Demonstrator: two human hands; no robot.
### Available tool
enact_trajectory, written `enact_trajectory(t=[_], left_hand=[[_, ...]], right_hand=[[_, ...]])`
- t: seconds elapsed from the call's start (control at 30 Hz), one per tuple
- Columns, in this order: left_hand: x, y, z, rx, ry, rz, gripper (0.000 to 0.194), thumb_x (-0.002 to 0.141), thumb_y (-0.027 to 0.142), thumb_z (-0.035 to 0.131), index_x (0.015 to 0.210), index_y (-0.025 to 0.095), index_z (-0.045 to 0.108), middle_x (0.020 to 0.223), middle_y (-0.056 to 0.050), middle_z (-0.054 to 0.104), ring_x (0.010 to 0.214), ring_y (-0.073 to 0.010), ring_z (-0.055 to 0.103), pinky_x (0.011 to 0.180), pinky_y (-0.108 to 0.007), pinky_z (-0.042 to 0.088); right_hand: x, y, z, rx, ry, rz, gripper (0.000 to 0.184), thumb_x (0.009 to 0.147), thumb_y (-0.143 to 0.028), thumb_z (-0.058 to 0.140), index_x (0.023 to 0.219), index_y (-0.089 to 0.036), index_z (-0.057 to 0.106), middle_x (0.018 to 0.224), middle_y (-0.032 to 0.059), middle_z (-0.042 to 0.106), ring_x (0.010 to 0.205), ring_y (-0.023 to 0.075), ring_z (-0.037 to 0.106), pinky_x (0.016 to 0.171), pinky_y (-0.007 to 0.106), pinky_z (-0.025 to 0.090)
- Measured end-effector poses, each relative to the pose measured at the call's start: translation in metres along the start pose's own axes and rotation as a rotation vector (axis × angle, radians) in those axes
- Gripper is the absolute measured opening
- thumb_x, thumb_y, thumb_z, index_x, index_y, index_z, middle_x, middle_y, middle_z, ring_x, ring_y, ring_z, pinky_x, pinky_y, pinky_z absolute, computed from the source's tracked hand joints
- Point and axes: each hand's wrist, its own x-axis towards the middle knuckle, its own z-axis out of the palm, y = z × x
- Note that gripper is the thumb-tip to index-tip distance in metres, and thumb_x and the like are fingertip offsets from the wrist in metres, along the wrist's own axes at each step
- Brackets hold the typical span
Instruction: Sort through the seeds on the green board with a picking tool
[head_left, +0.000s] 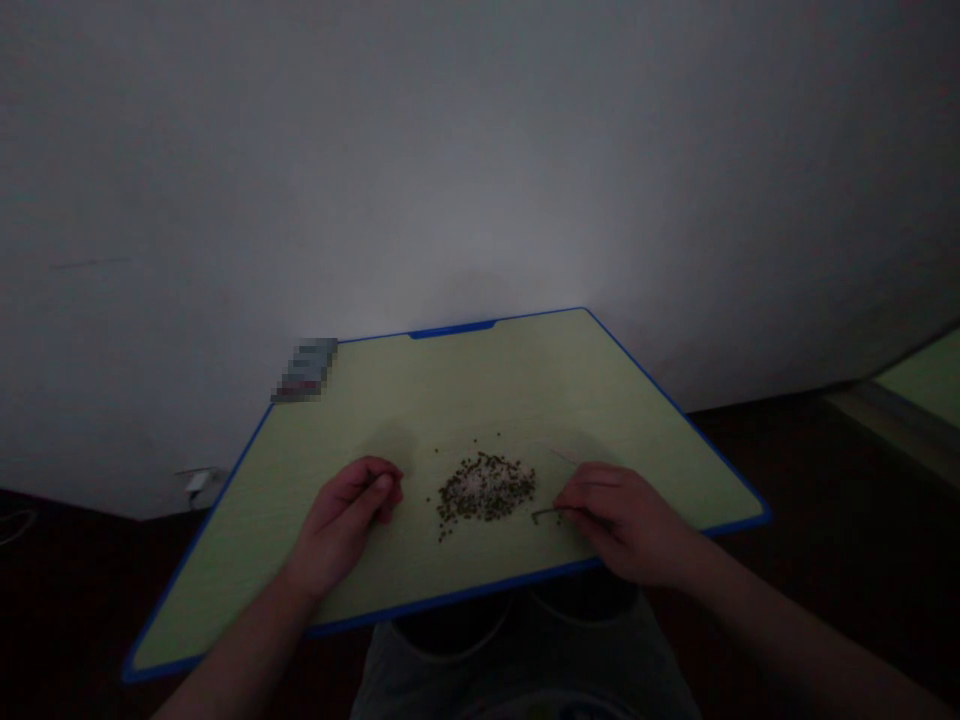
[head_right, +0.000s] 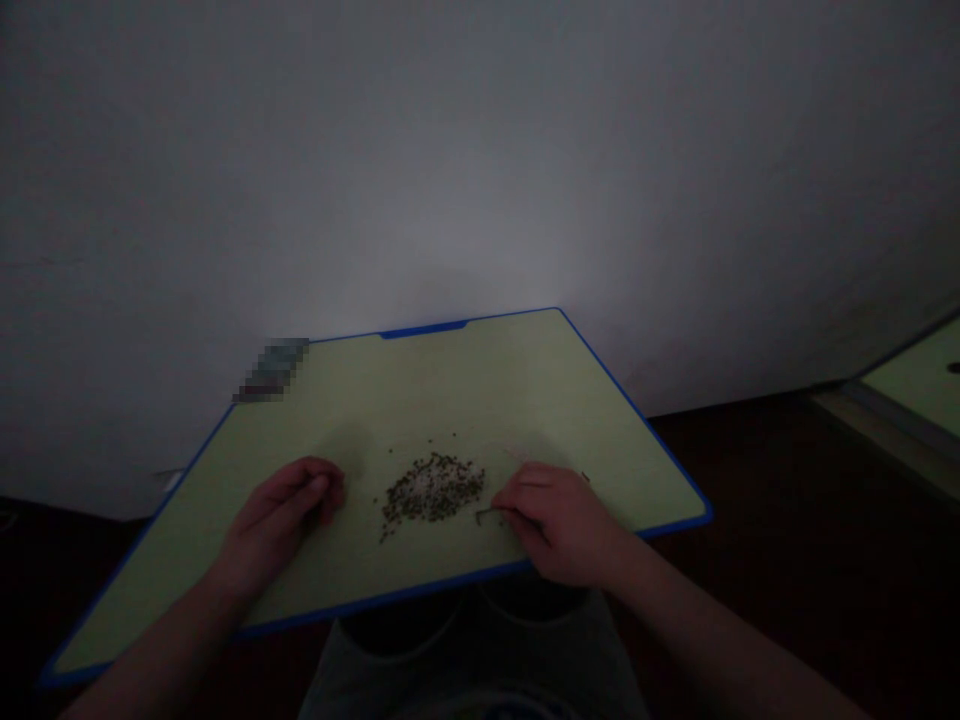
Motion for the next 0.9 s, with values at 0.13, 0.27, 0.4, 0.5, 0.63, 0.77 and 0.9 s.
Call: enact_trajectory(t=[0.13, 0.27, 0.4, 0.5, 0.63, 0.77, 0.9], left_hand=[[0.0004, 0.0018, 0.0017, 0.016, 0.002, -0.001, 0.017, 0.081, 0.036, 0.062, 0.081, 0.019, 0.064, 0.061, 0.004, 0.059, 0.053, -0.009, 0.046, 0.051, -0.022, 0.034], [0.0, 0.0044, 0.0036, -0.001, 0.014, -0.004, 0.018, 0.079, 0.036, 0.064, 0.08, 0.019, 0.064, 0.061, 0.003, 0.06, 0.053, -0.0093, 0.047, 0.052, -0.022, 0.035], [-0.0011, 0.0043, 0.0034, -0.01, 0.018, -0.001, 0.018, 0.077, 0.036, 0.065, 0.078, 0.019, 0.063, 0.06, 0.003, 0.06, 0.052, -0.0088, 0.047, 0.05, -0.022, 0.035], [-0.0019, 0.0011, 0.0017, -0.017, 0.008, -0.001, 0.016, 0.078, 0.036, 0.065, 0.08, 0.019, 0.064, 0.061, 0.004, 0.06, 0.053, -0.0088, 0.047, 0.052, -0.022, 0.035], [-0.0029, -0.0031, -0.0003, -0.025, 0.002, 0.001, 0.016, 0.08, 0.036, 0.063, 0.082, 0.02, 0.064, 0.062, 0.004, 0.06, 0.054, -0.0088, 0.047, 0.052, -0.021, 0.035], [-0.0026, -0.0033, -0.0014, -0.015, 0.001, 0.011, 0.016, 0.08, 0.036, 0.063, 0.081, 0.02, 0.063, 0.061, 0.004, 0.06, 0.053, -0.009, 0.047, 0.052, -0.022, 0.035], [-0.0004, -0.0018, -0.001, -0.005, 0.015, 0.007, 0.015, 0.08, 0.034, 0.063, 0.081, 0.019, 0.064, 0.061, 0.003, 0.06, 0.053, -0.009, 0.047, 0.051, -0.022, 0.034]], right_hand=[[-0.0005, -0.0021, 0.0053, -0.035, 0.043, 0.001, 0.017, 0.089, -0.014, 0.048, 0.094, -0.016, 0.064, 0.079, 0.0061, 0.066, 0.073, 0.0171, 0.058, 0.066, 0.03, 0.047], [-0.0035, -0.0014, 0.0097, -0.114, 0.094, 0.064, 0.017, 0.089, -0.015, 0.048, 0.096, -0.015, 0.064, 0.082, 0.0073, 0.067, 0.076, 0.0183, 0.059, 0.069, 0.031, 0.049], [-0.0076, 0.0009, 0.009, -0.172, 0.132, 0.118, 0.018, 0.088, -0.015, 0.048, 0.095, -0.016, 0.065, 0.08, 0.0073, 0.067, 0.074, 0.0187, 0.06, 0.067, 0.031, 0.049], [-0.0089, 0.0027, 0.0075, -0.175, 0.132, 0.143, 0.019, 0.088, -0.015, 0.048, 0.096, -0.016, 0.065, 0.081, 0.0072, 0.067, 0.076, 0.0185, 0.06, 0.068, 0.031, 0.05], [-0.0062, 0.0039, 0.0064, -0.16, 0.113, 0.122, 0.019, 0.088, -0.015, 0.047, 0.097, -0.016, 0.065, 0.082, 0.0074, 0.067, 0.077, 0.0184, 0.061, 0.069, 0.031, 0.05], [-0.0045, 0.003, 0.0058, -0.168, 0.11, 0.121, 0.019, 0.089, -0.016, 0.047, 0.095, -0.016, 0.065, 0.081, 0.0071, 0.067, 0.076, 0.0184, 0.06, 0.068, 0.032, 0.05], [-0.0074, 0.0015, 0.0069, -0.149, 0.12, 0.092, 0.017, 0.088, -0.015, 0.048, 0.095, -0.016, 0.064, 0.08, 0.0065, 0.067, 0.074, 0.0178, 0.06, 0.067, 0.031, 0.049]])
